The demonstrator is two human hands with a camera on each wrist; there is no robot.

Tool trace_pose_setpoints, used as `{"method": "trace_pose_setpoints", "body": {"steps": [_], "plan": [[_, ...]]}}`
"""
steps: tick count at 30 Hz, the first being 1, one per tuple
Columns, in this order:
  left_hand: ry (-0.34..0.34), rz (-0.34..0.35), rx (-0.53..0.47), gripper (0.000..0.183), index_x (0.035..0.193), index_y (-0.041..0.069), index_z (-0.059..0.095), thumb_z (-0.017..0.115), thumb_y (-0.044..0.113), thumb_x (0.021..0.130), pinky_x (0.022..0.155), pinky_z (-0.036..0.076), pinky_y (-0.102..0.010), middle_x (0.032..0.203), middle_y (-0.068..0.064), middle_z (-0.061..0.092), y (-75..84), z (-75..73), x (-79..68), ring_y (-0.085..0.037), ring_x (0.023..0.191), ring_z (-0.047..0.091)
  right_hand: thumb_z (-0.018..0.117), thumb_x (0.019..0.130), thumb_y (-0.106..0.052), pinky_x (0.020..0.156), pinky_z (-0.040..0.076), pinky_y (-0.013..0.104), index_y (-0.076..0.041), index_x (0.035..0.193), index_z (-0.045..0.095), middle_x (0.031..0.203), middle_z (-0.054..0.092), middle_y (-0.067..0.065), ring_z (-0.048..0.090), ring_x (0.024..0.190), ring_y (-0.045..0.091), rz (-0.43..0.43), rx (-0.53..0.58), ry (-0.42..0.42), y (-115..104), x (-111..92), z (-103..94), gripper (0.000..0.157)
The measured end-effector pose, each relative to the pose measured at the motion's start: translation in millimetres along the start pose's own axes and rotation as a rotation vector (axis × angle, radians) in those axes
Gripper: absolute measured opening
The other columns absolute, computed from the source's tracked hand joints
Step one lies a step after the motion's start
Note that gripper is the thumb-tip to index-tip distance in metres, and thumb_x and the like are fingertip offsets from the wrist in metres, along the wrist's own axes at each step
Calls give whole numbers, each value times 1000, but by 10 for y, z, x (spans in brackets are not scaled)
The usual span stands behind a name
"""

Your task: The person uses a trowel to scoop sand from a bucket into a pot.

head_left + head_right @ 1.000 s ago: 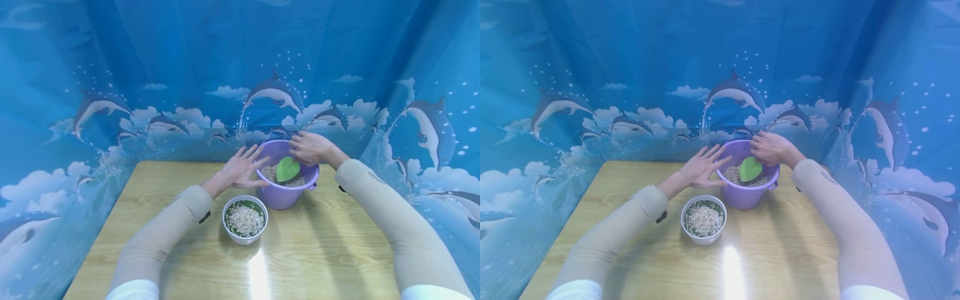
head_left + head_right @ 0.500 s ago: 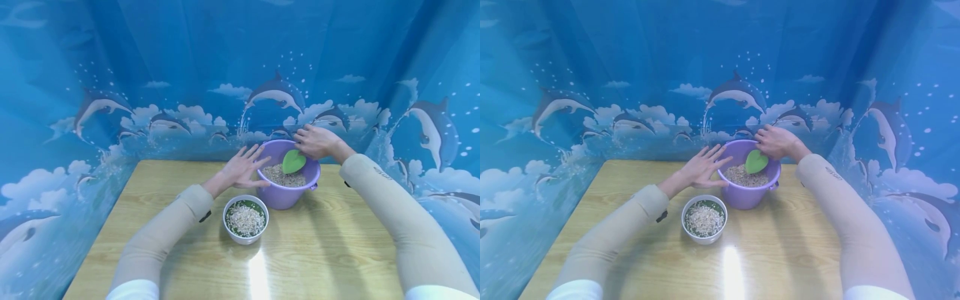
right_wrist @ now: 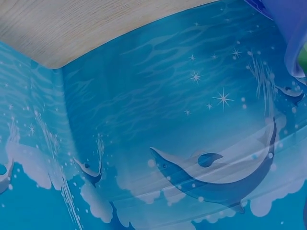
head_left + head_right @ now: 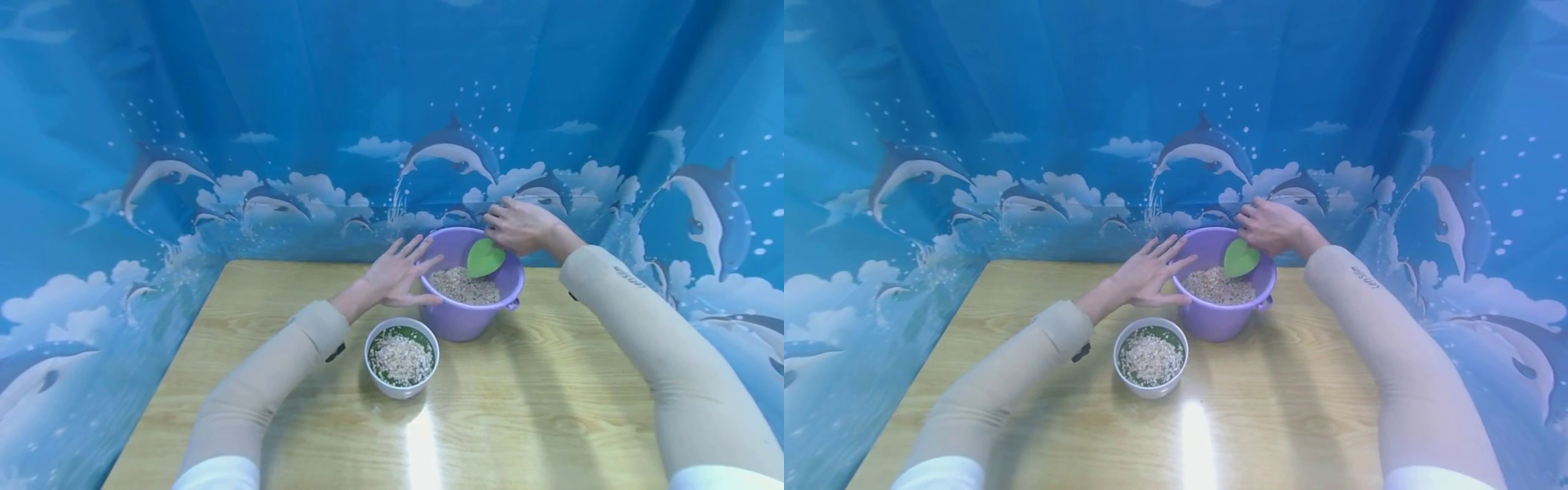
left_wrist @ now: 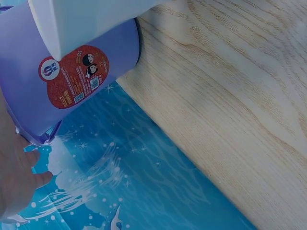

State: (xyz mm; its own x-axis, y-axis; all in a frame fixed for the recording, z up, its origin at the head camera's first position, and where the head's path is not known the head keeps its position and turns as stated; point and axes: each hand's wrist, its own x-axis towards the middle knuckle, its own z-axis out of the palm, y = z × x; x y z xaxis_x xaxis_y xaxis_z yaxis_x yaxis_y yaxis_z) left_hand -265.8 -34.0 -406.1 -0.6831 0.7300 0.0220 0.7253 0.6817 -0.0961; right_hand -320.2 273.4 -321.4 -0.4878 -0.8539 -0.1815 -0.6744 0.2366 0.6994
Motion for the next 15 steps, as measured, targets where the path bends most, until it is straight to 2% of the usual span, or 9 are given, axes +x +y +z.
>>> {"method": "trace_pose_setpoints", "body": {"steps": [9,15], "plan": [[3,5,-18,96,170,21,24,38,82,97,134,19,-64,179,-18,7,8,17,-2,-41,166,14,73,95,-31,96,59,52,-12,113,75,117,72,14,66,111,34,-28,-18,-15,-73,57,67,26],[6,-2,-23,96,170,21,24,38,82,97,134,19,-63,179,-18,7,7,22,-2,-40,166,14,72,97,-26,92,59,45,-14,111,76,116,74,10,68,109,29,-45,-60,-24,-95,135,54,19]]}}
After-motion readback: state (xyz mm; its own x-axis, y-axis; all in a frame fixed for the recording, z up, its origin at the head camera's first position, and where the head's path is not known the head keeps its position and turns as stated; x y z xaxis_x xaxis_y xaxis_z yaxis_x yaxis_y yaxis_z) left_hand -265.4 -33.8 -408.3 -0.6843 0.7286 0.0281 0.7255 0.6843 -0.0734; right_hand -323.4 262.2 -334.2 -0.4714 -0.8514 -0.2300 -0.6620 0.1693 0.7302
